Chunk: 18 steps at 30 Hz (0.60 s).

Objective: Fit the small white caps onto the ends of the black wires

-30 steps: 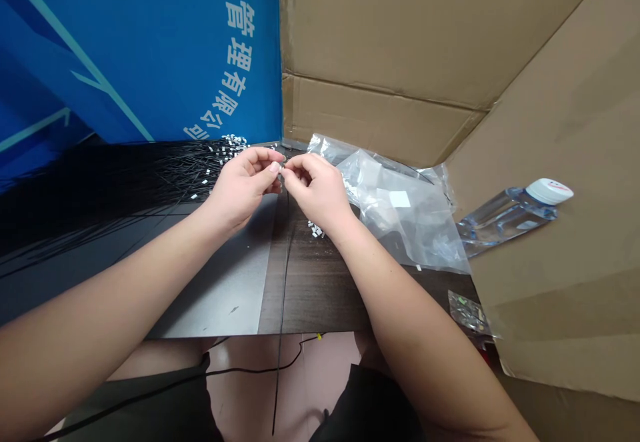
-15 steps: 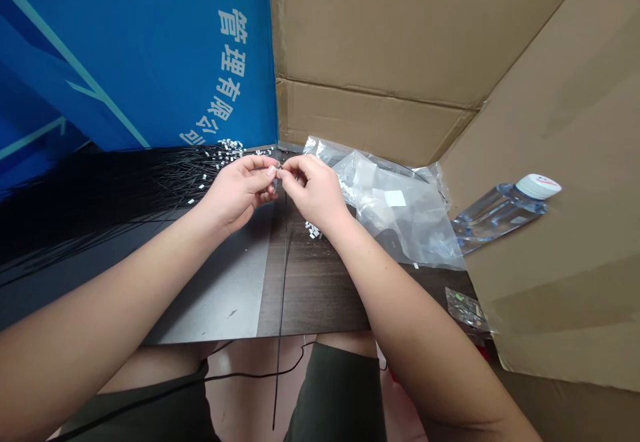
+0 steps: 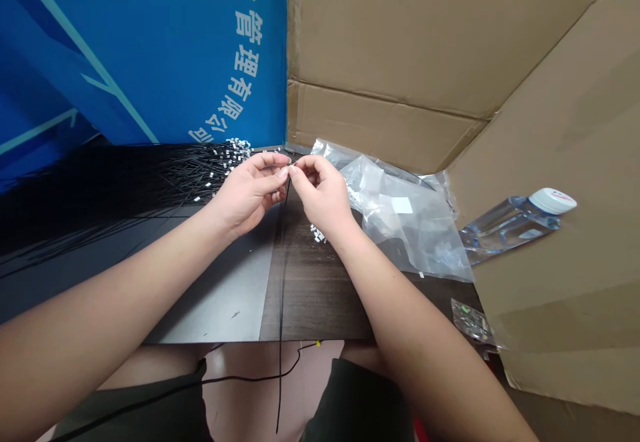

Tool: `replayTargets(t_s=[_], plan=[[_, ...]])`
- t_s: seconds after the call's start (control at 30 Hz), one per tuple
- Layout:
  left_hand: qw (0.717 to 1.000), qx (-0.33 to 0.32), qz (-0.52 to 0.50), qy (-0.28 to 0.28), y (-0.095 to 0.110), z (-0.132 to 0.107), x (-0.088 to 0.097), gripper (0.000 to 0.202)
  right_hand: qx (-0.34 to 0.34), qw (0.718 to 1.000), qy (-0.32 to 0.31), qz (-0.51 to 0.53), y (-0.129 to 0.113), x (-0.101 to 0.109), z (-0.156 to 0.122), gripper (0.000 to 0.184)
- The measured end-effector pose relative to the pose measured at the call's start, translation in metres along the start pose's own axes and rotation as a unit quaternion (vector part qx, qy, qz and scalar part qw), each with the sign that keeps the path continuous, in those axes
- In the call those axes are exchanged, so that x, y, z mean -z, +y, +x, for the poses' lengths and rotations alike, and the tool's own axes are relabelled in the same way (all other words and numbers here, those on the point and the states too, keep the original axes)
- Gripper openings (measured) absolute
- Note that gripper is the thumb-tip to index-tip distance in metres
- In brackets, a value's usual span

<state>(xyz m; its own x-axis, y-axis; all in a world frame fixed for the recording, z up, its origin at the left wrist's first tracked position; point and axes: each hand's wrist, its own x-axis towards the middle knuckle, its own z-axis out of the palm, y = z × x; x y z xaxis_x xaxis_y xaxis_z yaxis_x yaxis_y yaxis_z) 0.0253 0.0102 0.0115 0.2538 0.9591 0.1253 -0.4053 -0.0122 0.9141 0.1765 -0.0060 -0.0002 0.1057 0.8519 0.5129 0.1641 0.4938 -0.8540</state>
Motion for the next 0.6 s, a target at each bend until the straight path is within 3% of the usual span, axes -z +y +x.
replayTargets(t_s=[0.3, 0.6], plan=[[1.0, -0.011, 0.019, 0.017, 0.0019, -0.0006, -0.0007, 0.027, -0.074, 0.994, -0.022, 0.071, 0.0004, 0.0, 0.0032, 0.025], [0.991, -0.052, 0.126, 0.003, 0.0043, 0.0018, 0.0028, 0.012, -0.014, 0.999, -0.013, 0.03, 0.0023, 0.0093, 0.0094, 0.018]])
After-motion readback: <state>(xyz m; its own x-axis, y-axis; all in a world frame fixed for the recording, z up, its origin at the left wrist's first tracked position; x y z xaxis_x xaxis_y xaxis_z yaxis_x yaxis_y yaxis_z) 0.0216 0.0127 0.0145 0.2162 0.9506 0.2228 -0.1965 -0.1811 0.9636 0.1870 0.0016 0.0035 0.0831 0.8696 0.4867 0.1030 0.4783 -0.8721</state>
